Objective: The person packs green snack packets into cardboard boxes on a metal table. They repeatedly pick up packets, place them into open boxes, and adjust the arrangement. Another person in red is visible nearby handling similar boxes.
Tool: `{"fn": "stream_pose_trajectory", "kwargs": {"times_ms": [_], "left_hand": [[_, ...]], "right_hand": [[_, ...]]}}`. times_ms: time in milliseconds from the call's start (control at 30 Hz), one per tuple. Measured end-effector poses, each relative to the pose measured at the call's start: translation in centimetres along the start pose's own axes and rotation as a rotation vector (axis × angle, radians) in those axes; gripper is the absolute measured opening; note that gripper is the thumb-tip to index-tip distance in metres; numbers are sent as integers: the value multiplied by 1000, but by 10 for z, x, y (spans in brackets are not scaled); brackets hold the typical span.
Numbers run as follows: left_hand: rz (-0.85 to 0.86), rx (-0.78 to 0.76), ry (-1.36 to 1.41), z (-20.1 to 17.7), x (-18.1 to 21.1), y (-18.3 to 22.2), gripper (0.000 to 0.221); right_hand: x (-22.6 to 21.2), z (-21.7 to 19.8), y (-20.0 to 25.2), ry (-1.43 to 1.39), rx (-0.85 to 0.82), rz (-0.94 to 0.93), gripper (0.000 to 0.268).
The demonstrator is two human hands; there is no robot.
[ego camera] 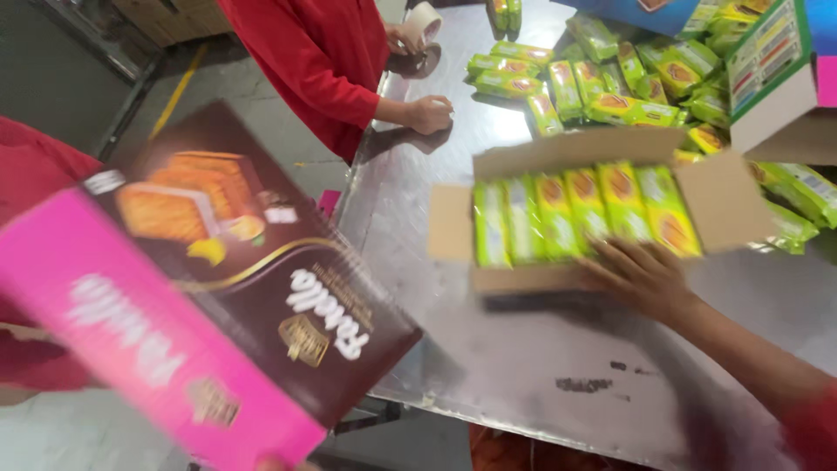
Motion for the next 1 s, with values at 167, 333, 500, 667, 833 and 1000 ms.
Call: {"fn": "stream_pose_trajectory", "kwargs": {"times_ms": [167, 333, 500, 667, 833, 1000], "left_hand": [[64, -198, -253, 23, 57, 20, 27], [350, -551, -461, 65, 141, 51, 27], [928, -945, -314, 71, 229, 170, 28], [1344, -1113, -120, 111, 322, 273, 32], [1369, -1273, -176, 184, 354, 345, 31], [1303, -1528, -121, 192, 355, 386, 29]], "right_hand": [[17, 104, -140, 128, -89, 120, 62], [25, 66, -179, -420, 51, 538, 56], [40, -168, -62, -738, 680, 861, 36], [50, -301, -8, -1078, 1037, 995, 37], [49, -342, 11, -976, 620, 1051, 37], [27, -348, 48, -857, 382, 1090, 39]]}}
Point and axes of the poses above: each hand's wrist, its own y-axis away from the middle knuckle, its own z-axis out of the palm, x = y × z, the point moved 10 cm from there along -y, towards the middle knuckle, and after that the axes turned 5 degrees about x, right-handed, at the moved point
